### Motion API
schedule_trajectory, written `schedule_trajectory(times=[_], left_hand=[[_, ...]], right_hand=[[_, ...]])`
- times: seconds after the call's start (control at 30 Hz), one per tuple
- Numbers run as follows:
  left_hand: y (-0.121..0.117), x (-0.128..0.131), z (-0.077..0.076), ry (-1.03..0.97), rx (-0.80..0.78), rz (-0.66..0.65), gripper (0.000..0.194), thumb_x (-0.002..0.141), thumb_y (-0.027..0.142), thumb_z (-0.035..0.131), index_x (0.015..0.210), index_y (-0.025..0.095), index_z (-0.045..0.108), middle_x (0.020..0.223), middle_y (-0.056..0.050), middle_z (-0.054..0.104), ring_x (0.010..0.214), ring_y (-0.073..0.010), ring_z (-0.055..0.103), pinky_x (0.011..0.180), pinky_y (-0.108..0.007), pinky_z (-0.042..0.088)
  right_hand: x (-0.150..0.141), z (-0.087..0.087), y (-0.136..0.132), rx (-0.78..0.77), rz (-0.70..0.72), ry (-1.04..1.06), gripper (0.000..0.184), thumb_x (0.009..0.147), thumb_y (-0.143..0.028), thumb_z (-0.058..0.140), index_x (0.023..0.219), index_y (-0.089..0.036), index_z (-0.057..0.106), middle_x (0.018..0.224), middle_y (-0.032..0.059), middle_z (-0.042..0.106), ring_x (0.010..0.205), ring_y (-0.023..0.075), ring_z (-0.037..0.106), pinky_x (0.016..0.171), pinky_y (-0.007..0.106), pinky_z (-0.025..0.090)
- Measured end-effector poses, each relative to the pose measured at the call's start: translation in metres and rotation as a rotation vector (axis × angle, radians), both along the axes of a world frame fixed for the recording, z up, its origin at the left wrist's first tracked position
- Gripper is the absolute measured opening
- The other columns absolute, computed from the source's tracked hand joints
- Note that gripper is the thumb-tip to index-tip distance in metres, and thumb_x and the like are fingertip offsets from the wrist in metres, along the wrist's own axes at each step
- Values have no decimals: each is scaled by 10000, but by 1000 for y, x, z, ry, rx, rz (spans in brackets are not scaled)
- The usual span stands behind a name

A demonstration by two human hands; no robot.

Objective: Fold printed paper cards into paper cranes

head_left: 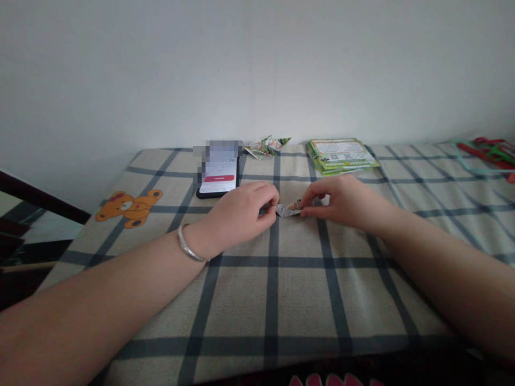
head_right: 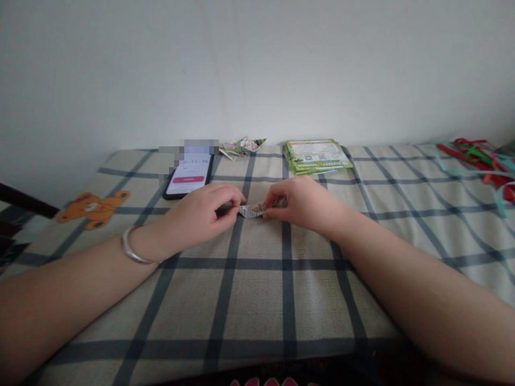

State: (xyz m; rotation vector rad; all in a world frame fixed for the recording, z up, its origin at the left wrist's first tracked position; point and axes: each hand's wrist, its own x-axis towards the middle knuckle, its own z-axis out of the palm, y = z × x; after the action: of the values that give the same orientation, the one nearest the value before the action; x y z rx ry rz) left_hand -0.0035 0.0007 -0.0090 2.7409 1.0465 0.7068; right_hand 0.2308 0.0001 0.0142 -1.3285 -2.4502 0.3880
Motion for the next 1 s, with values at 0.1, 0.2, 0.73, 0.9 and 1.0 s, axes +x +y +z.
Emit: schedule_trajectory(times=[0.1, 0.2, 0.73, 0.9, 1.0], left_hand=[[1, 0, 0, -14, 15, -13, 118, 843, 114, 522, 938, 154, 579, 929, -47, 625, 881, -185, 591, 797, -328, 473], [2, -1, 1, -4, 27, -68, 104, 894, 179, 529, 970, 158, 596, 988, -53, 611, 944, -187, 579, 850, -333, 471], [2, -4, 1, 108, 184, -14, 173, 891, 322, 614, 830, 161, 632, 897, -42, 602, 895, -207, 556, 792, -347, 443], [1, -2, 3, 122, 162, 21, 205, 906, 324, 588, 794, 157, 630, 860, -46, 614, 879, -209, 560, 788, -351, 436], [1, -1, 2, 125, 134, 40, 212, 902, 328, 589, 776, 160, 622, 838, -42, 615, 862, -207, 557, 769, -345, 427]], right_hand=[[-5, -4, -1, 6, 49, 33, 57, 803, -273, 706, 799, -228, 741, 755, -18, 727, 680, 124, 627, 614, 247, 422], [-9, -7, -2, 28, 84, 36, 80, 826, -267, 685, 790, -215, 735, 755, -4, 714, 686, 131, 607, 630, 259, 412], [-14, -16, -6, 201, 36, 84, 145, 813, -325, 706, 742, -199, 718, 782, 29, 638, 776, 169, 565, 703, 297, 413], [-15, -14, -6, 137, -14, 52, 183, 836, -352, 677, 727, -207, 706, 745, 15, 666, 751, 162, 570, 694, 295, 393], [-16, -15, -4, 78, -23, 50, 213, 840, -378, 667, 714, -208, 698, 713, 5, 671, 712, 152, 566, 658, 287, 379]])
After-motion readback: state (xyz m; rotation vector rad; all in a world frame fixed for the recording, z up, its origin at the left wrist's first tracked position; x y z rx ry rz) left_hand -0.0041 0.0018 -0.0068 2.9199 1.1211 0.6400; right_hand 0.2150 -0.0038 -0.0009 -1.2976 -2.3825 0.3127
